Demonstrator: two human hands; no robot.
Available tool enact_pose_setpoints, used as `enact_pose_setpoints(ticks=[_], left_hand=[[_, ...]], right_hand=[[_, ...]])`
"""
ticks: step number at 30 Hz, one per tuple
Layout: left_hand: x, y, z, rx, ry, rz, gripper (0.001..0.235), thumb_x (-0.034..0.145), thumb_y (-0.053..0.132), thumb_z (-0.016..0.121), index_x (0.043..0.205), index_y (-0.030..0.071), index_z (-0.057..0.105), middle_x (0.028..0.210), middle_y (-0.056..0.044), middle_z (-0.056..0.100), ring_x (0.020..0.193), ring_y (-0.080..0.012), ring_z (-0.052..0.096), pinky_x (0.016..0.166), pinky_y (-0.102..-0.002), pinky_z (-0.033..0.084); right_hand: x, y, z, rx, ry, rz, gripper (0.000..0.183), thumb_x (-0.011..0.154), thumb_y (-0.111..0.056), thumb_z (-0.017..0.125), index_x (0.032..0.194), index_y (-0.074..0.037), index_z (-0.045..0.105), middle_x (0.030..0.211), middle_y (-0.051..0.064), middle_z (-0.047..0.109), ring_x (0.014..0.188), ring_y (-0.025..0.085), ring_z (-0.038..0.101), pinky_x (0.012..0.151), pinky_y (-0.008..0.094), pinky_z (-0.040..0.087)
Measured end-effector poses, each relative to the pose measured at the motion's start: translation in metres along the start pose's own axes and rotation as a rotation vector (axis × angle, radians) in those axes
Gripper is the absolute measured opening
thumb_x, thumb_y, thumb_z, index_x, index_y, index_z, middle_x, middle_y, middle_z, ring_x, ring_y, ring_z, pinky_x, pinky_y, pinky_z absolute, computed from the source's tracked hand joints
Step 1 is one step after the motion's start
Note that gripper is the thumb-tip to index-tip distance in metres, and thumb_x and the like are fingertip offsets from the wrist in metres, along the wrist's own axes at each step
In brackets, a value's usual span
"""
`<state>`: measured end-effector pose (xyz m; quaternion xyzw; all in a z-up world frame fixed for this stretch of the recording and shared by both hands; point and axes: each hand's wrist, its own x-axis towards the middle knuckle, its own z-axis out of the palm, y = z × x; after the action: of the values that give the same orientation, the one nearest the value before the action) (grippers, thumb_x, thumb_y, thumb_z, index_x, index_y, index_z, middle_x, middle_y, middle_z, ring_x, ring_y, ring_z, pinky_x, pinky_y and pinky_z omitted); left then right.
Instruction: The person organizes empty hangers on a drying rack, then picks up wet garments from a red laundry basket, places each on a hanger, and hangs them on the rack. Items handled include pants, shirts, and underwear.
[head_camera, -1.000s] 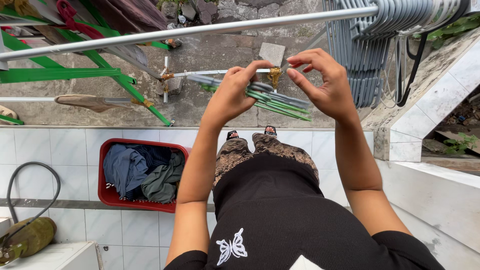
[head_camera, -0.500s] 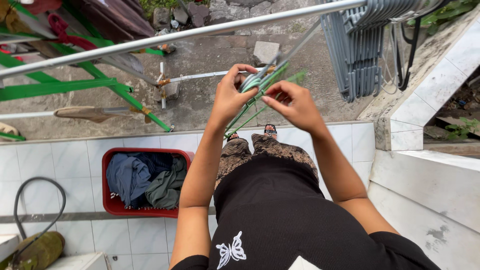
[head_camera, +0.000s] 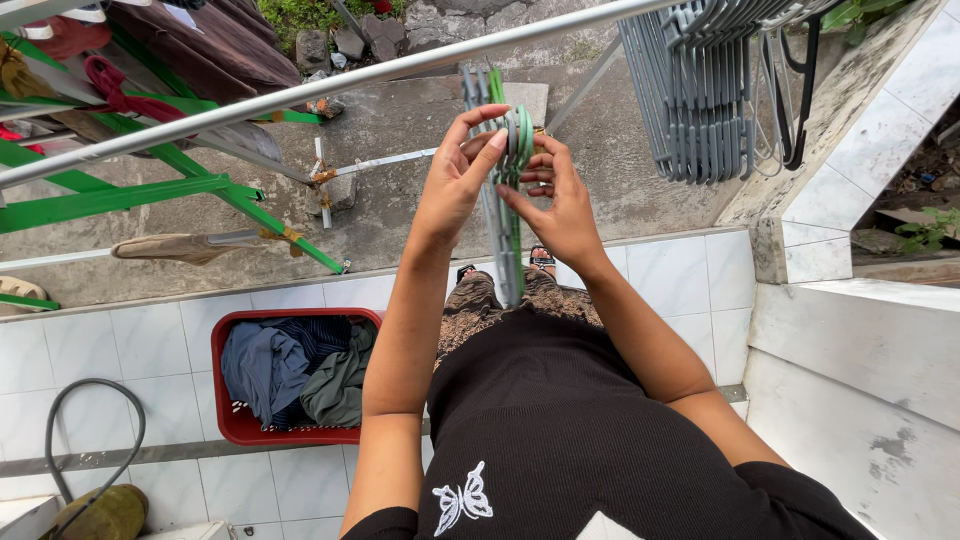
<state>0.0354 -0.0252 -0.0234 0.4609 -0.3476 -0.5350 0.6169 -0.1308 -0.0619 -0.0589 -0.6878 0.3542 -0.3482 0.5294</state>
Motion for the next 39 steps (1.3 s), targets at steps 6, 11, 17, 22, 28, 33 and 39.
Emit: enact_pose_setpoints(ticks=[6,11,17,22,28,33,39], left_hand=[[-0.004,0.001,0.006,0.0,-0.018,0.096,0.041,0.1,0.002,0.071,0.138,0.005,0.054,0.111,-0.011,0.074,0.106,-0.0138,0.07,0.098,-0.028,0.055],[-0.003,-0.002,0.008,0.043,0.033,0.166,0.032,0.105,0.001,0.067,0.134,0.003,0.056,0.113,-0.013,0.074,0.108,-0.0148,0.069,0.097,-0.028,0.056],[0.007,-0.017,-0.004,0.01,0.101,0.194,0.023,0.106,0.002,0.063,0.129,0.001,0.058,0.117,-0.018,0.076,0.114,-0.0203,0.072,0.103,-0.031,0.057],[0.014,-0.028,-0.024,0.105,0.113,0.16,0.021,0.107,0.005,0.059,0.128,0.002,0.06,0.118,-0.016,0.075,0.115,-0.0188,0.071,0.105,-0.03,0.054],[0.028,-0.025,-0.033,0.108,0.061,0.17,0.022,0.107,0.007,0.057,0.128,0.003,0.059,0.122,-0.013,0.074,0.116,-0.0144,0.068,0.103,-0.027,0.053],[0.049,-0.014,-0.002,0.338,-0.009,0.213,0.024,0.101,0.003,0.069,0.124,0.002,0.061,0.112,-0.011,0.076,0.105,-0.0136,0.073,0.096,-0.028,0.06],[0.07,0.003,0.048,0.447,-0.047,0.378,0.016,0.104,0.001,0.067,0.118,0.005,0.061,0.104,-0.007,0.079,0.099,-0.0106,0.075,0.087,-0.026,0.061]], right_hand=[[-0.002,0.009,0.0,0.004,0.028,0.136,0.051,0.098,-0.017,0.074,0.142,-0.008,0.052,0.099,0.007,0.075,0.089,0.015,0.073,0.078,0.031,0.058],[-0.01,0.017,-0.012,-0.064,0.146,0.056,0.031,0.101,-0.009,0.071,0.131,-0.007,0.065,0.106,0.006,0.078,0.094,0.014,0.074,0.082,0.03,0.059],[-0.012,0.019,-0.045,0.014,0.212,0.2,0.024,0.103,-0.015,0.065,0.126,-0.008,0.064,0.1,0.003,0.075,0.08,0.009,0.073,0.064,0.027,0.056],[-0.031,0.006,-0.077,-0.166,0.338,0.112,0.018,0.108,-0.01,0.061,0.124,-0.002,0.065,0.095,0.006,0.073,0.071,0.01,0.06,0.061,0.027,0.047],[-0.058,-0.022,-0.107,-0.399,0.331,0.063,0.021,0.107,-0.009,0.059,0.125,0.002,0.063,0.094,0.013,0.071,0.08,0.019,0.067,0.07,0.034,0.051],[-0.089,-0.039,-0.129,-0.562,0.224,0.216,0.022,0.104,-0.013,0.06,0.118,0.003,0.063,0.092,0.019,0.069,0.077,0.031,0.066,0.069,0.041,0.05],[-0.13,-0.06,-0.146,-0.609,0.151,0.375,0.019,0.1,-0.014,0.061,0.11,0.002,0.064,0.087,0.019,0.068,0.072,0.035,0.064,0.067,0.044,0.049]])
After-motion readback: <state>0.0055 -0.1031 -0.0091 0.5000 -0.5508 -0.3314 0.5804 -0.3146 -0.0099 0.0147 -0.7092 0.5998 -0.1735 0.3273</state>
